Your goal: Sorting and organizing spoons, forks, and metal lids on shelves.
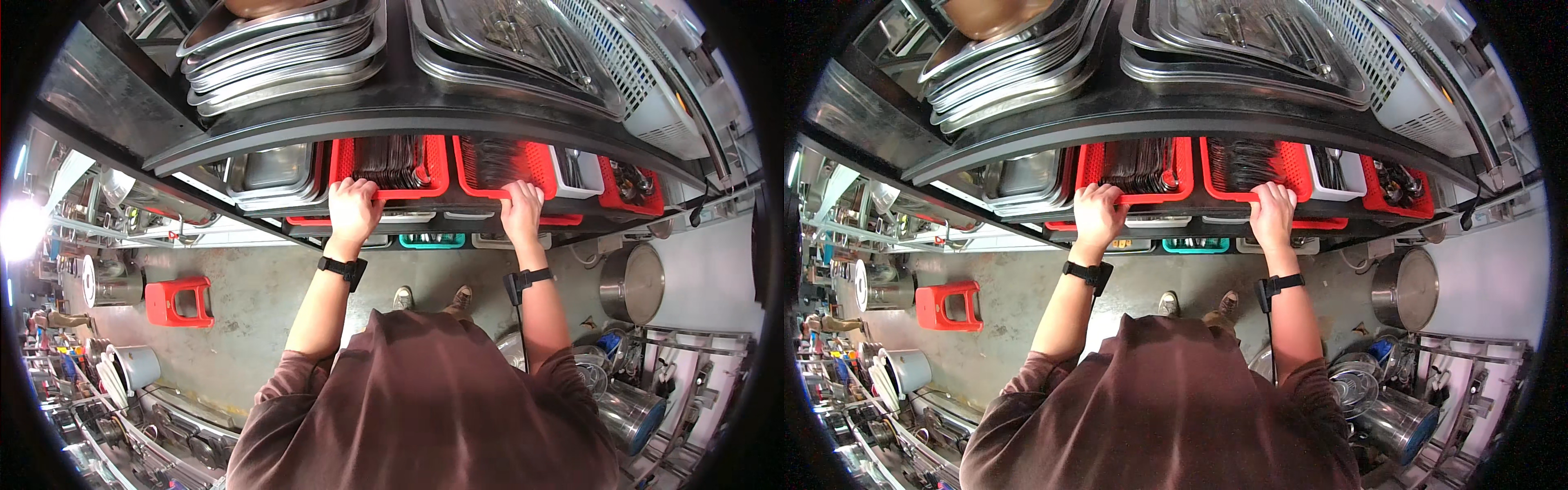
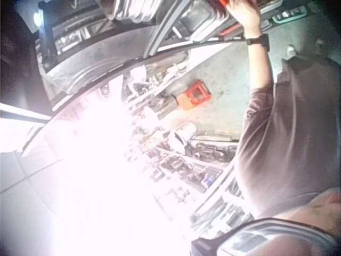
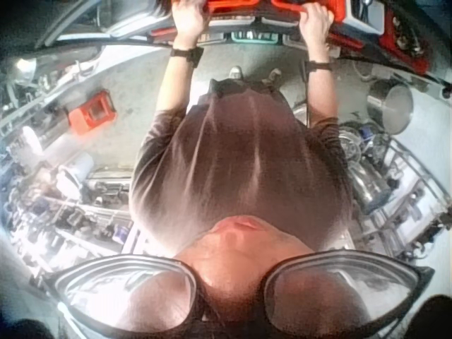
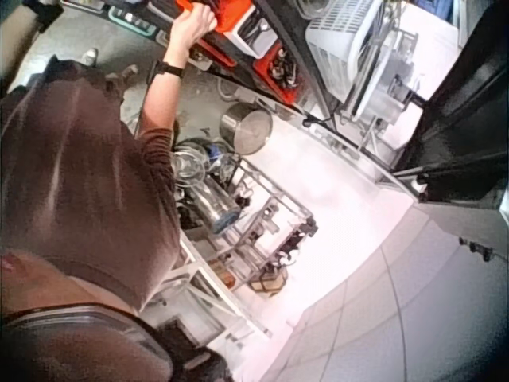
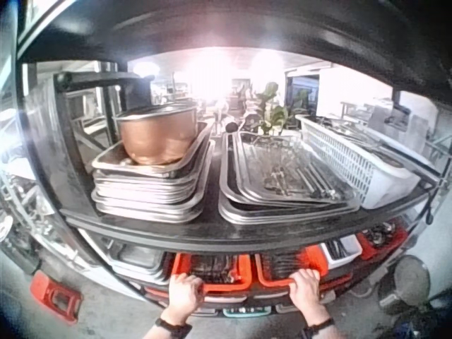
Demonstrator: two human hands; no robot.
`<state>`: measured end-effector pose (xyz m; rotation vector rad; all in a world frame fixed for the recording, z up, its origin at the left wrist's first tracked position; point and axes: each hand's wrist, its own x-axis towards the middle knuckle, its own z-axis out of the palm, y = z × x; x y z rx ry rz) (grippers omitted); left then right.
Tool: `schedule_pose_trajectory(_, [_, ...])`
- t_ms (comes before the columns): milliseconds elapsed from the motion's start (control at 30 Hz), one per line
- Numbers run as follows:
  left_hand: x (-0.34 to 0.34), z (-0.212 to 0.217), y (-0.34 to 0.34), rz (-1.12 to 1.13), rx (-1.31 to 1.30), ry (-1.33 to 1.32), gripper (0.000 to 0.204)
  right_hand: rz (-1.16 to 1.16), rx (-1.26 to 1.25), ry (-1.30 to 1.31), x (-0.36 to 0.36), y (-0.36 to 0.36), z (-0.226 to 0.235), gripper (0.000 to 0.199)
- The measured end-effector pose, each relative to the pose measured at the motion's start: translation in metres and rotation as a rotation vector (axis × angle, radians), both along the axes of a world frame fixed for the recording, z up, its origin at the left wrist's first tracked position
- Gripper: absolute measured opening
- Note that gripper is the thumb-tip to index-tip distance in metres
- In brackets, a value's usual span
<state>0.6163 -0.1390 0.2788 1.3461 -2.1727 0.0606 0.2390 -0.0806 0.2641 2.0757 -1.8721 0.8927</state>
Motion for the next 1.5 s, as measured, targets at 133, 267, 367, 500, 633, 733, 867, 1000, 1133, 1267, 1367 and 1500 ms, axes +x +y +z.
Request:
schedule_pose_trajectory(133, [0.0004,-0.0004,-0.0003,0.003,0.011,-0.002,0.023,0.005,0.005,-0.009,0.0003,0.0003,0.001,0.02])
schedule_pose_trajectory(267, [-0.0002,-0.0023,-0.0016,0.005,-0.015,-0.006,0.021,0.001,0.01,-0.001,-0.0001,-0.0001,0.0016,0.02])
schedule_pose_trajectory(367, [-0.0009,-0.0032,-0.0013,0.008,-0.009,-0.001,0.021,-0.003,-0.005,-0.008,0.0012,0.0002,0.0019,0.015])
schedule_pose_trajectory(500, [-0.0007,-0.0025,-0.0012,0.005,-0.011,0.003,0.021,-0.004,-0.017,-0.006,0.0025,0.0007,0.0036,0.015])
schedule_pose_trajectory(633, [0.0001,-0.0012,-0.0008,0.007,0.003,-0.014,0.022,0.004,-0.024,-0.005,0.003,0.0011,0.0053,0.015])
schedule_pose_trajectory(733, [-0.0001,-0.0008,-0.0005,0.008,0.0,-0.011,0.023,0.007,-0.034,-0.007,0.0035,0.0009,0.0059,0.014])
schedule_pose_trajectory(867, [-0.0004,-0.0009,-0.0008,0.009,-0.003,-0.012,0.022,0.006,-0.04,-0.014,0.0039,0.0007,0.0059,0.014])
schedule_pose_trajectory(1000, [-0.0012,-0.0012,-0.0008,0.014,-0.009,-0.007,0.022,0.003,-0.04,-0.015,0.0039,-0.0002,0.005,0.014])
schedule_pose_trajectory(1133, [-0.002,-0.0011,-0.0009,0.017,-0.007,-0.003,0.021,0.003,-0.045,-0.011,0.0033,-0.0002,0.0039,0.014])
schedule_pose_trajectory(1267, [-0.0016,-0.0004,-0.001,0.016,-0.005,-0.013,0.022,-0.006,-0.035,-0.002,0.0033,0.0,0.0039,0.012])
schedule_pose_trajectory(1367, [-0.0013,-0.0002,-0.0011,0.018,-0.004,-0.02,0.022,-0.008,-0.034,-0.002,0.0038,-0.0002,0.0044,0.012])
schedule_pose_trajectory(1500, [-0.0012,-0.0003,-0.0009,0.021,0.002,-0.028,0.022,-0.009,-0.028,-0.002,0.0041,0.0004,0.0052,0.013])
